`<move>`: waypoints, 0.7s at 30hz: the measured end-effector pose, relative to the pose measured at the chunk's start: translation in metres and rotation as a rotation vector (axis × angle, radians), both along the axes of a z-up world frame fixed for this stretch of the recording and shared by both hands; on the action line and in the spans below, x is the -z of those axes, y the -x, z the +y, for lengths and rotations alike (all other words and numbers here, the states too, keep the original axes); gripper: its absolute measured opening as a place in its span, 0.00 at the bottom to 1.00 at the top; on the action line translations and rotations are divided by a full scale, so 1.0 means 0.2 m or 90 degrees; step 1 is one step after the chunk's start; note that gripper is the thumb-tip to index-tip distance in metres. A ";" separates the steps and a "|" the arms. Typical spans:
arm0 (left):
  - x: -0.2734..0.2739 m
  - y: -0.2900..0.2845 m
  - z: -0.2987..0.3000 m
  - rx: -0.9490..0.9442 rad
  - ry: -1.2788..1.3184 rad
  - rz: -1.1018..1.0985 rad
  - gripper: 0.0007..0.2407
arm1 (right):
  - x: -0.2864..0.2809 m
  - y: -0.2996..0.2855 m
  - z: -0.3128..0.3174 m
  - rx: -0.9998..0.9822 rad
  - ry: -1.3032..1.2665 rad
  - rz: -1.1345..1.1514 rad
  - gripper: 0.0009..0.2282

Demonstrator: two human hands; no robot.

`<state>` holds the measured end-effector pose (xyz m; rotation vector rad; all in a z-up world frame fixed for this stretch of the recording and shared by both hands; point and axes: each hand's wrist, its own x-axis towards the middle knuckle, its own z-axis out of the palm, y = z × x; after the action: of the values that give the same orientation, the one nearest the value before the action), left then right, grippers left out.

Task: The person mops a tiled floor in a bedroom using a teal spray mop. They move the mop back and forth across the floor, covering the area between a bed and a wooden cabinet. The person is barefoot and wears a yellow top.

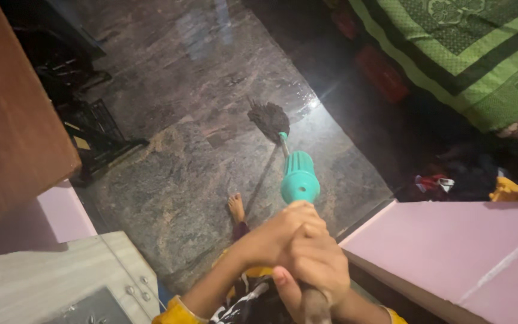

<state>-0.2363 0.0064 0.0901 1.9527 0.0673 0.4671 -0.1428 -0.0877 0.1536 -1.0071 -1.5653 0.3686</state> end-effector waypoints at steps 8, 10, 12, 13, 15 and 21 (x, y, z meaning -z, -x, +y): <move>0.26 -0.11 0.13 -0.022 0.026 -0.034 0.12 | 0.08 -0.07 0.12 0.097 -0.022 -0.033 0.12; 0.35 -0.16 0.18 -0.029 0.024 -0.038 0.11 | 0.15 -0.11 0.18 0.118 -0.002 -0.046 0.14; 0.43 -0.20 0.27 -0.027 0.033 -0.038 0.10 | 0.23 -0.14 0.27 0.134 0.002 -0.051 0.14; 0.48 -0.23 0.33 -0.028 0.028 -0.027 0.08 | 0.27 -0.15 0.32 0.142 0.002 -0.053 0.14; 0.57 -0.30 0.43 -0.029 0.026 -0.005 0.06 | 0.35 -0.22 0.41 0.153 0.019 -0.073 0.12; 0.85 -0.61 0.94 -0.008 0.051 -0.006 0.06 | 0.59 -0.46 0.87 0.215 0.080 -0.097 0.12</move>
<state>-0.1135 0.1936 -0.0801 1.8728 0.0915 0.4752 -0.0513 0.0860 0.0355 -1.4003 -1.4856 0.1591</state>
